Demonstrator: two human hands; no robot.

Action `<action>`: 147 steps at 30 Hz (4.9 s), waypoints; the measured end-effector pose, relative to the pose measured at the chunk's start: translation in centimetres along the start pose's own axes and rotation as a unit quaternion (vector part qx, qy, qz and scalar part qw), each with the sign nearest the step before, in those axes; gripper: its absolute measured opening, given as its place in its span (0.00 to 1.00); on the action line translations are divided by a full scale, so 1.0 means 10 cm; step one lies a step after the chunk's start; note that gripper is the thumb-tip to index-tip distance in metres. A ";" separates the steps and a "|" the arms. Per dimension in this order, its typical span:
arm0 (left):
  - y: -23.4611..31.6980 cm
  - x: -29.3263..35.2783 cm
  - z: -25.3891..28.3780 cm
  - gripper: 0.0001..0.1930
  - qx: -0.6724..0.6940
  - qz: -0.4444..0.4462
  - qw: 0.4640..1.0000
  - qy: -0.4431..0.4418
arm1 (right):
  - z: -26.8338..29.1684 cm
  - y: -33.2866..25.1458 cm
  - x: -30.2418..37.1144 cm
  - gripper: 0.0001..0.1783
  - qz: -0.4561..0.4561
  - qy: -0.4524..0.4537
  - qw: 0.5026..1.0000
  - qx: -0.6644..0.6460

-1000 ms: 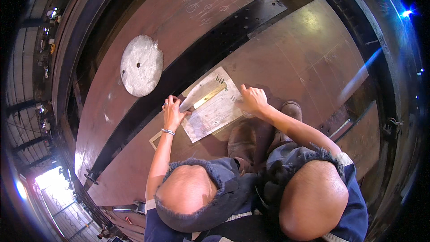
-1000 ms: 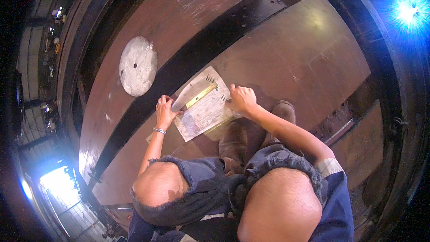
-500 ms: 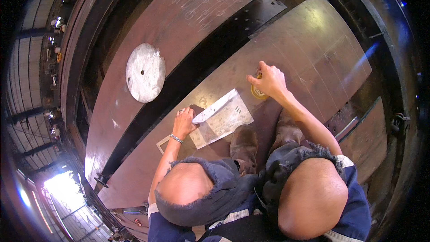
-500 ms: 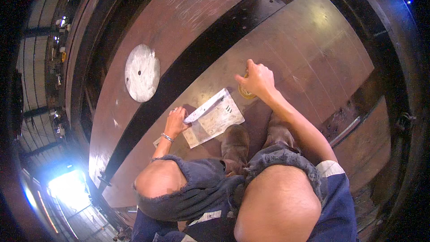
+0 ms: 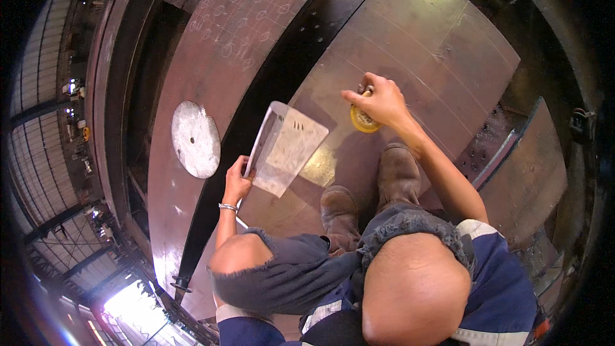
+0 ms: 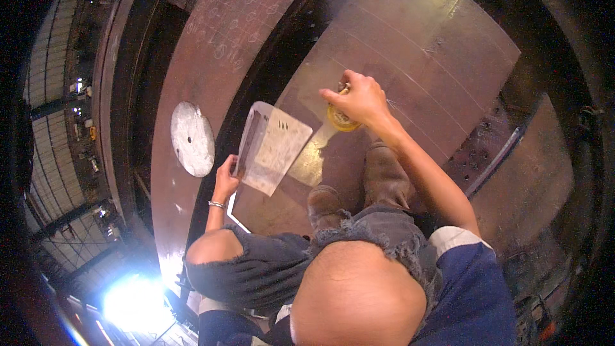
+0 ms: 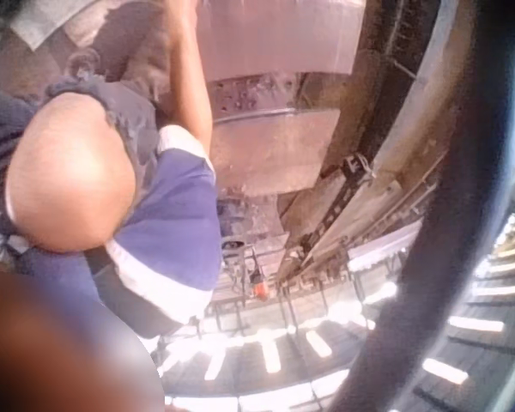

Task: The person measures a large metal sheet using a tape measure and marks measurements with a chalk-like marker. They also use a straightedge to draw straight lines on the sheet.

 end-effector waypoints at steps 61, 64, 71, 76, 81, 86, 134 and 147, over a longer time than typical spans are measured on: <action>2.61 -0.90 -1.19 0.38 0.503 -0.116 0.646 -0.562 | 0.21 -0.72 0.72 0.17 -0.081 0.268 0.946 -0.164; 2.78 -0.63 -1.15 0.41 0.528 -0.067 0.533 -0.658 | 0.25 -0.71 0.82 0.15 -0.118 0.253 0.945 -0.172; 2.75 -0.66 -1.31 0.39 0.384 -0.252 0.691 -0.558 | 0.37 -0.78 1.04 0.18 -0.159 0.264 0.951 0.026; 2.80 -0.75 -1.05 0.40 0.228 -0.328 0.807 -0.436 | 0.33 -0.65 1.04 0.20 -0.217 0.091 0.971 -0.051; 2.76 -0.88 -0.85 0.41 0.168 -0.331 0.840 -0.396 | 0.24 -0.64 0.85 0.17 -0.196 0.036 0.975 -0.099; 2.50 -0.96 -0.60 0.38 0.107 -0.293 0.878 -0.363 | -0.05 -0.65 0.64 0.13 -0.198 -0.059 0.959 -0.192; 2.62 -3.06 -1.23 0.19 -0.366 -0.232 0.816 -0.383 | 0.29 2.73 2.37 0.14 -0.397 0.371 0.792 -0.279; 2.57 -3.19 -1.40 0.22 -0.360 -0.222 0.808 -0.411 | 0.30 2.61 2.43 0.16 -0.417 0.422 0.786 -0.174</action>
Point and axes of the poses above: each hand's wrist, its own x-axis away from the middle knuckle, its own z-axis out of the back of the hand, y = z × x, the point moved 7 cm from there along -x, towards the middle knuckle, and after that the axes turned 3 degrees about x, right-handed, at the moved point
